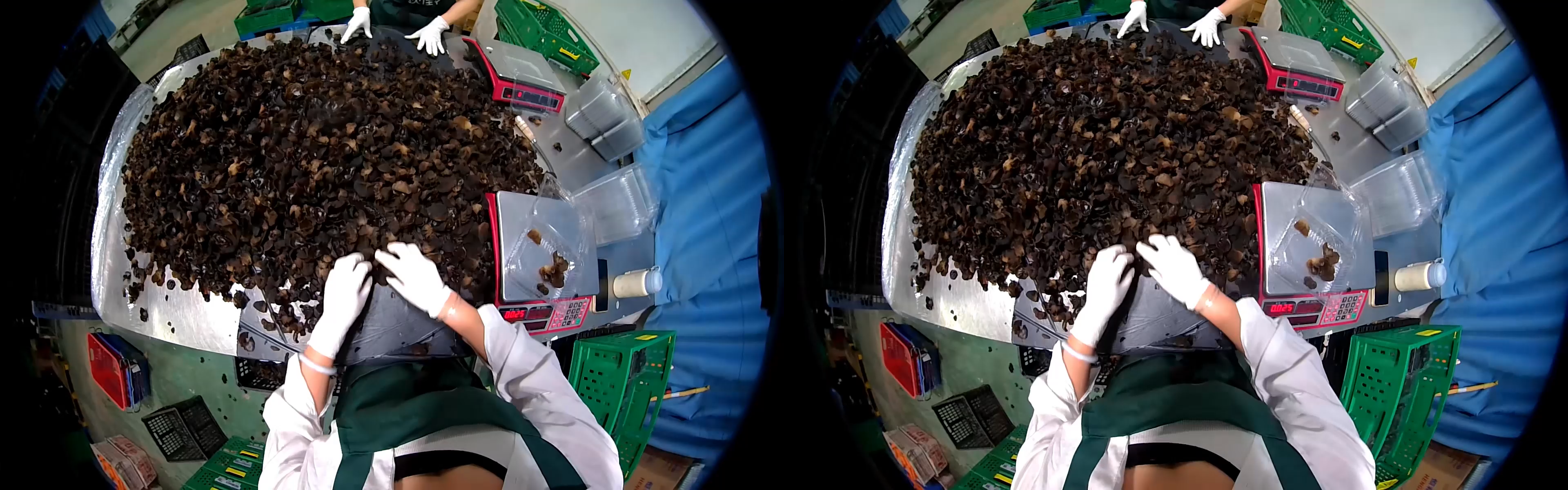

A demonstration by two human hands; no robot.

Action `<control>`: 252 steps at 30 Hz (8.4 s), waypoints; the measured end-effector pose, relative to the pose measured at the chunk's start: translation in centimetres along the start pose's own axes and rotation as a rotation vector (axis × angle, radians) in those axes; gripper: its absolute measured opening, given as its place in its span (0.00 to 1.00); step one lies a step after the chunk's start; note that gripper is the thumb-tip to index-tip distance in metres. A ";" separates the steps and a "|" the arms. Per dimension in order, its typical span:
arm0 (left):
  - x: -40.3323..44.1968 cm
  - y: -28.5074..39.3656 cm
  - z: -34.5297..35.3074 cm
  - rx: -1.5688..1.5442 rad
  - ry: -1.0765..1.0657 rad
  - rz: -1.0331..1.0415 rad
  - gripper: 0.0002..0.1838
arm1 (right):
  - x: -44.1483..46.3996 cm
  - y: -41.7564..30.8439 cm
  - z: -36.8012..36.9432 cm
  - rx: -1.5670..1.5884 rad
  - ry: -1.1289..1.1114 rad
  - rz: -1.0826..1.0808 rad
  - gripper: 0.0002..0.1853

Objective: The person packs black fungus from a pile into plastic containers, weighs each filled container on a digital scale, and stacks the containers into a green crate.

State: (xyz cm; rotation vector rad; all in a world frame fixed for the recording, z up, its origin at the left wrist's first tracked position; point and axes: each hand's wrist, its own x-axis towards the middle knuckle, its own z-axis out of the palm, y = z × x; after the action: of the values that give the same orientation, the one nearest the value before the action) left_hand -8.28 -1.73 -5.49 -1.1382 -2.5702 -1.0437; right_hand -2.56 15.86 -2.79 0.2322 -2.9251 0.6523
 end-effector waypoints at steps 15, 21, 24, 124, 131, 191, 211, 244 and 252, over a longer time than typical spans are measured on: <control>-2.9 2.0 -1.2 0.155 -0.042 -0.183 0.34 | -3.1 -0.3 -1.4 -0.092 -0.104 0.144 0.41; -7.8 2.0 -1.0 0.118 -0.323 -0.046 0.24 | -9.0 -1.6 0.2 -0.071 -0.225 -0.108 0.35; -10.6 3.2 -3.1 0.077 -0.374 0.008 0.25 | -11.8 -1.4 -1.3 0.001 -0.218 -0.146 0.31; 8.1 17.0 3.3 -2.331 -0.090 -0.807 0.27 | -12.2 7.8 -14.5 2.216 0.787 0.291 0.28; 11.6 22.6 7.9 -1.709 -0.255 -0.660 0.14 | -15.7 13.3 -17.7 1.421 0.943 0.486 0.14; -19.2 4.5 -10.0 0.116 -0.180 -0.736 0.10 | -10.2 -2.8 0.3 -0.004 -0.378 -0.249 0.17; -20.6 -3.1 -12.7 -0.022 -0.216 -0.599 0.12 | -11.6 6.5 -17.0 -0.416 0.486 0.431 0.31; -8.4 2.5 -1.3 0.017 -0.180 -0.009 0.25 | -4.9 -1.2 0.2 0.027 0.002 -0.104 0.24; -13.3 2.0 -3.9 0.002 -0.241 0.102 0.19 | -9.4 -0.5 -0.7 0.077 0.025 0.061 0.24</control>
State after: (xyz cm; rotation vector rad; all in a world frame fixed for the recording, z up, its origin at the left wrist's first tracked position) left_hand 1.88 -11.23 -6.63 -1.4592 -2.6540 -0.9322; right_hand 6.82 16.84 -3.50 0.1427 -2.8968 0.7723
